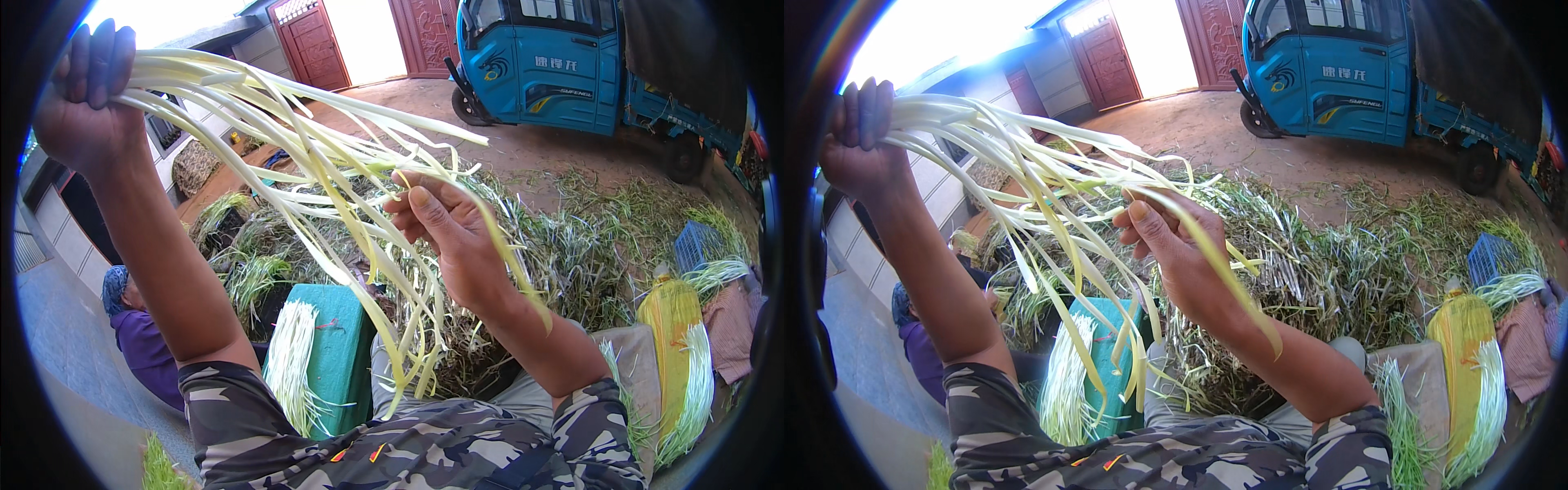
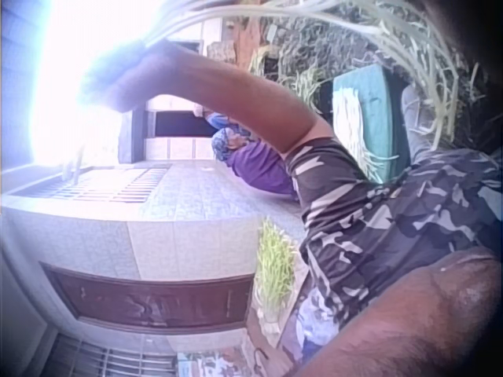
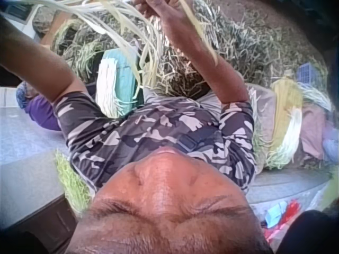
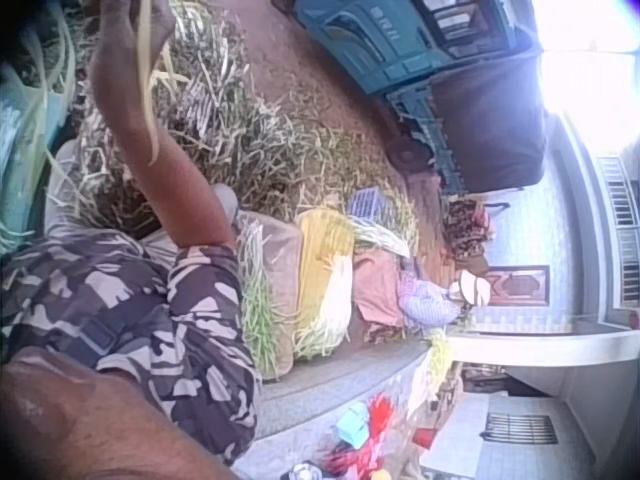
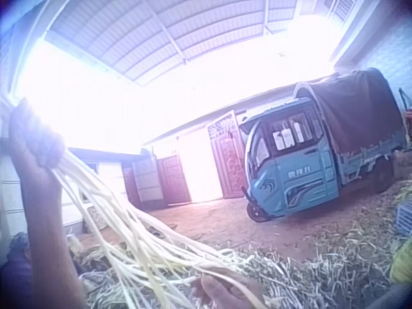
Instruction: The person sits on the ground and repeatedly pulls long, thin strips from a pile of plant material, separating them by hand. The strips are gathered and placed into a growing bundle on a green block beside them.
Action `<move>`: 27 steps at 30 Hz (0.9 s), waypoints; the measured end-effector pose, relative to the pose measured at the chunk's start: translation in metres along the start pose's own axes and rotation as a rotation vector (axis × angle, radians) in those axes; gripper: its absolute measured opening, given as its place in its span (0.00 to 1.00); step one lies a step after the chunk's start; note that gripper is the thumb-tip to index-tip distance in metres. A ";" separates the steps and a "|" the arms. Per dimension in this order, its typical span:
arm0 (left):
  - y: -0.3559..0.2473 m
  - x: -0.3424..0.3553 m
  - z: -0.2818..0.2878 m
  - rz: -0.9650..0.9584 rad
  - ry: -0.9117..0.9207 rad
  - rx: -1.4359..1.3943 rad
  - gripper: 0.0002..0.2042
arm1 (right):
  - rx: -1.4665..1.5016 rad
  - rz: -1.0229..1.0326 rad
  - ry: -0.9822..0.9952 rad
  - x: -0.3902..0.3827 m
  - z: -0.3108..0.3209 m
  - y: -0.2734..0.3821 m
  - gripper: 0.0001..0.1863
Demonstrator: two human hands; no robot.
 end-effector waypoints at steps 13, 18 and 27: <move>0.011 0.002 0.013 -0.177 0.058 0.202 0.19 | 0.079 -0.029 -0.082 0.004 -0.001 -0.005 0.10; 0.007 0.004 0.010 -0.111 0.041 0.086 0.18 | -0.023 0.022 -0.090 0.003 -0.004 -0.004 0.07; -0.007 -0.008 -0.006 0.069 -0.091 -0.094 0.17 | -0.230 0.194 -0.053 0.002 -0.004 -0.005 0.04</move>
Point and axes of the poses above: each hand's wrist, its own x-axis towards the middle knuckle, its own z-axis out of the back of the hand, y = z × x, the point moved 1 cm from there along x, towards the middle knuckle, and after that the axes turned 8 degrees about -x, right-handed, at the moved point
